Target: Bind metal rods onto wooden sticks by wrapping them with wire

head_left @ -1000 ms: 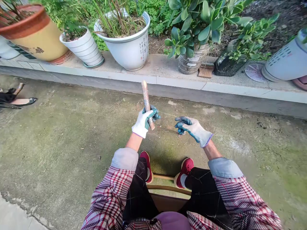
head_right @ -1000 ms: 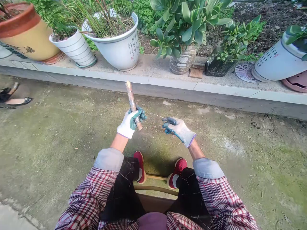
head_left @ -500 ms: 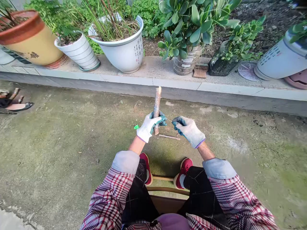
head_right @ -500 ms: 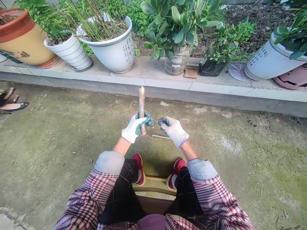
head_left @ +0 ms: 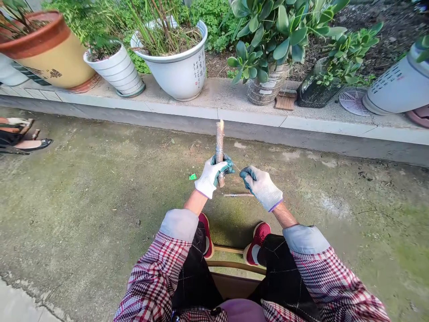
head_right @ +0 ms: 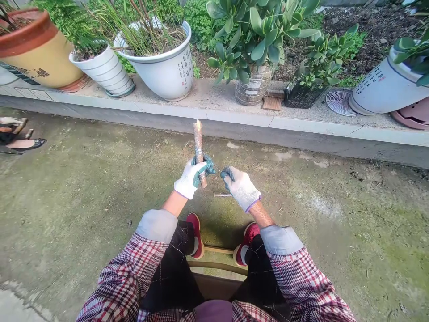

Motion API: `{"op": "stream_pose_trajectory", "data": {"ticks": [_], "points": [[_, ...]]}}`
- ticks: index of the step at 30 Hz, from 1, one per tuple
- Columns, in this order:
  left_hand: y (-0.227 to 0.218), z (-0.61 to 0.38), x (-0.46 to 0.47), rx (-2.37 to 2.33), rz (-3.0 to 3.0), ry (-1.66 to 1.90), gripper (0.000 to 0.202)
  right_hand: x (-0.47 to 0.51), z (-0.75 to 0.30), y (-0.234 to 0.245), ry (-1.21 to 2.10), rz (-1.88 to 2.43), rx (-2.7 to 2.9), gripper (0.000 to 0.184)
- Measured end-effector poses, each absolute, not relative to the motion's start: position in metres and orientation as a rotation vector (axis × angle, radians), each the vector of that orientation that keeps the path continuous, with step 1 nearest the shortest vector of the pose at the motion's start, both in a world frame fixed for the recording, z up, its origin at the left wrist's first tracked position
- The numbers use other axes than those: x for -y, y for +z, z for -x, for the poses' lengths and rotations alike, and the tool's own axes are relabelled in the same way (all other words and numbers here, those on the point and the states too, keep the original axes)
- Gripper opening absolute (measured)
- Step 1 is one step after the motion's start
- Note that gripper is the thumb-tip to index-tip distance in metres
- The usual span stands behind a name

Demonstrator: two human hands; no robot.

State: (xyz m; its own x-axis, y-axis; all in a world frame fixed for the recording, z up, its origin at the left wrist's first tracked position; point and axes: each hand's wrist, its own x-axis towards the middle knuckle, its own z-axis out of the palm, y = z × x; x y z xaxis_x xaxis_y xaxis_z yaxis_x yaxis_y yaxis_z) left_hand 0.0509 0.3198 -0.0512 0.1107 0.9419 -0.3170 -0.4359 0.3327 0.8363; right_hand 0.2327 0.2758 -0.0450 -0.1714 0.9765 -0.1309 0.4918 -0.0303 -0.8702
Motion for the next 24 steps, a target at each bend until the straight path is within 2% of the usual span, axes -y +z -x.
{"op": "stream_pose_trajectory", "data": {"ticks": [5,14,24], "points": [[-0.050,-0.052,-0.320,-1.011,-0.619,1.137,0.039,-0.271,-0.230,-0.043,1.191,1.499,1.609,0.021],[-0.042,-0.060,-0.312,-1.002,-0.832,0.912,0.037,-0.272,-0.228,-0.046,1.276,1.494,1.391,0.026],[-0.043,-0.063,-0.313,-1.041,-0.943,0.962,0.033,-0.271,-0.223,-0.035,1.466,1.357,1.139,0.024]]}}
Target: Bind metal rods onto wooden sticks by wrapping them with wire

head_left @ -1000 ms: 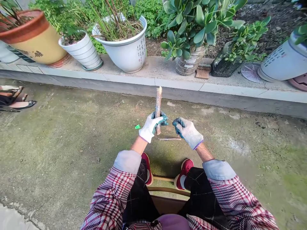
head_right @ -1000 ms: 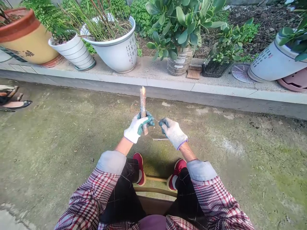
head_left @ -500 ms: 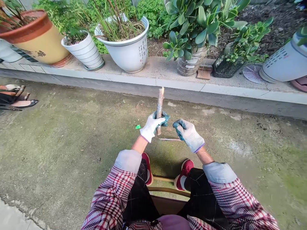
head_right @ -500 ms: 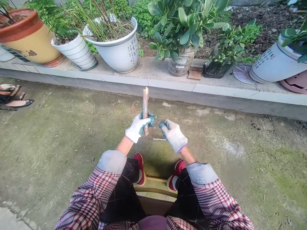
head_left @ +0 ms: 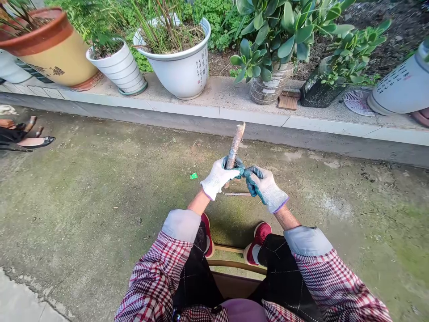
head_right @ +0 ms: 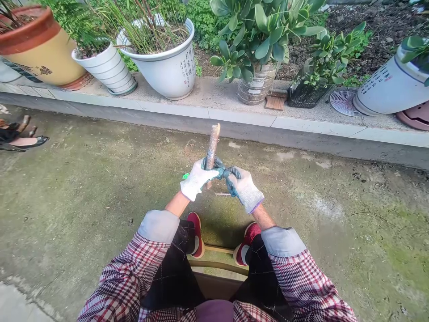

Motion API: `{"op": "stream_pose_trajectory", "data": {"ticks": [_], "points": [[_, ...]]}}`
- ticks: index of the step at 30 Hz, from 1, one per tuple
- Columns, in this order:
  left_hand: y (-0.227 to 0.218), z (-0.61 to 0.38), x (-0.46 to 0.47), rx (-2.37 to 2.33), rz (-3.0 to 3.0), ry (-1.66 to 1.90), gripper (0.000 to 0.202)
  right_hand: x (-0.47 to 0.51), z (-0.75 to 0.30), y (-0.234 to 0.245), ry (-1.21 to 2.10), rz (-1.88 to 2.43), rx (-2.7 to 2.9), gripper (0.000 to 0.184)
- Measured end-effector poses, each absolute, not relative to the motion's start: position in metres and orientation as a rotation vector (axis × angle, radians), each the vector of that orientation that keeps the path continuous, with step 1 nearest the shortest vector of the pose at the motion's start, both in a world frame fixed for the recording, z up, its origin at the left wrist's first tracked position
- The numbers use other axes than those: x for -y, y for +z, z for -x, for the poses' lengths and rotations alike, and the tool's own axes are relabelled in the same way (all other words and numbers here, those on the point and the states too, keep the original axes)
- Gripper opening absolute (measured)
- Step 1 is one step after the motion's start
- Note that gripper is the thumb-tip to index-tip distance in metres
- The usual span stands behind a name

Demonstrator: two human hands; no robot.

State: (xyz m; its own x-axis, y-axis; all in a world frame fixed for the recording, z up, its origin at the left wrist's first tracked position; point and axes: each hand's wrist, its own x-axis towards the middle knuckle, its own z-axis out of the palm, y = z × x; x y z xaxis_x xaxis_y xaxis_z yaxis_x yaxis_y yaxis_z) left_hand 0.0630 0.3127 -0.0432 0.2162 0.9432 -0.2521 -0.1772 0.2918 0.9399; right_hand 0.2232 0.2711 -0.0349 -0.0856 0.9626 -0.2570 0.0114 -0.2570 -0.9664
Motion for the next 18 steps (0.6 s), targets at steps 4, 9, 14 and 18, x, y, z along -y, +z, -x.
{"op": "stream_pose_trajectory", "data": {"ticks": [4,9,14,18], "points": [[-0.043,-0.062,-0.313,-1.038,-0.981,0.945,0.034,-0.272,-0.224,-0.036,1.528,1.334,1.077,0.025],[-0.044,-0.063,-0.312,-1.056,-1.014,0.935,0.034,-0.274,-0.228,-0.044,1.698,1.283,0.974,0.030],[-0.040,-0.064,-0.311,-1.093,-1.016,0.945,0.032,-0.274,-0.231,-0.044,1.776,1.247,1.010,0.033],[-0.039,-0.064,-0.312,-1.133,-1.020,0.961,0.029,-0.276,-0.227,-0.041,1.667,1.391,1.057,0.031]]}}
